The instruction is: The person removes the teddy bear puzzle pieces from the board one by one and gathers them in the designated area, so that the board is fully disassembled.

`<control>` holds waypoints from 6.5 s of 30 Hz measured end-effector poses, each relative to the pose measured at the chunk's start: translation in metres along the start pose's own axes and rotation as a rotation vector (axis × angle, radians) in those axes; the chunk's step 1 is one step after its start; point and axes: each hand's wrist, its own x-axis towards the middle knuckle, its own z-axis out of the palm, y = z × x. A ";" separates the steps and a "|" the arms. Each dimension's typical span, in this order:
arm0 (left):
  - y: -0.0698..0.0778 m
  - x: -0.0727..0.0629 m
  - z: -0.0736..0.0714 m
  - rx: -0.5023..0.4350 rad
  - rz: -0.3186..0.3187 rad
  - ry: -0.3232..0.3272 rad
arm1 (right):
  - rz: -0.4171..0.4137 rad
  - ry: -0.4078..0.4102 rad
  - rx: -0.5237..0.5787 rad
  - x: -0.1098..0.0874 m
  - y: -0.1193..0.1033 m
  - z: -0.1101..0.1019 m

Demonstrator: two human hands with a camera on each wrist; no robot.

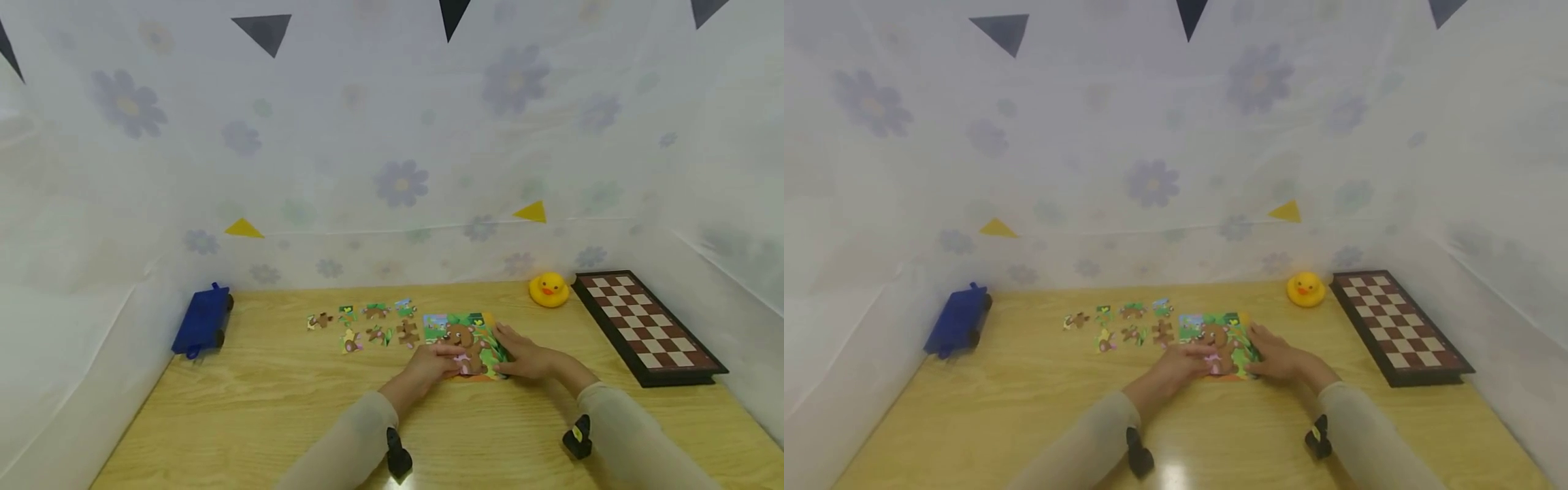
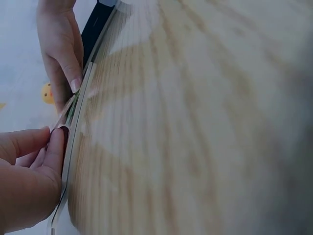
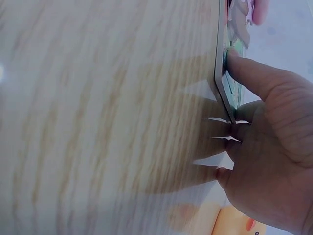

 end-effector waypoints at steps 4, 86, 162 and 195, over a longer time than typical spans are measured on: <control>0.000 0.001 0.000 -0.020 -0.008 -0.002 | 0.010 -0.005 0.009 0.000 -0.001 -0.001; 0.022 -0.070 -0.164 -0.356 0.043 0.052 | 0.028 -0.007 -0.065 0.000 -0.004 0.002; 0.032 -0.071 -0.227 -0.052 0.133 0.154 | 0.049 0.010 -0.078 0.003 0.010 0.008; 0.018 -0.020 -0.068 -0.193 0.039 -0.403 | 0.013 0.001 -0.084 0.002 0.008 0.004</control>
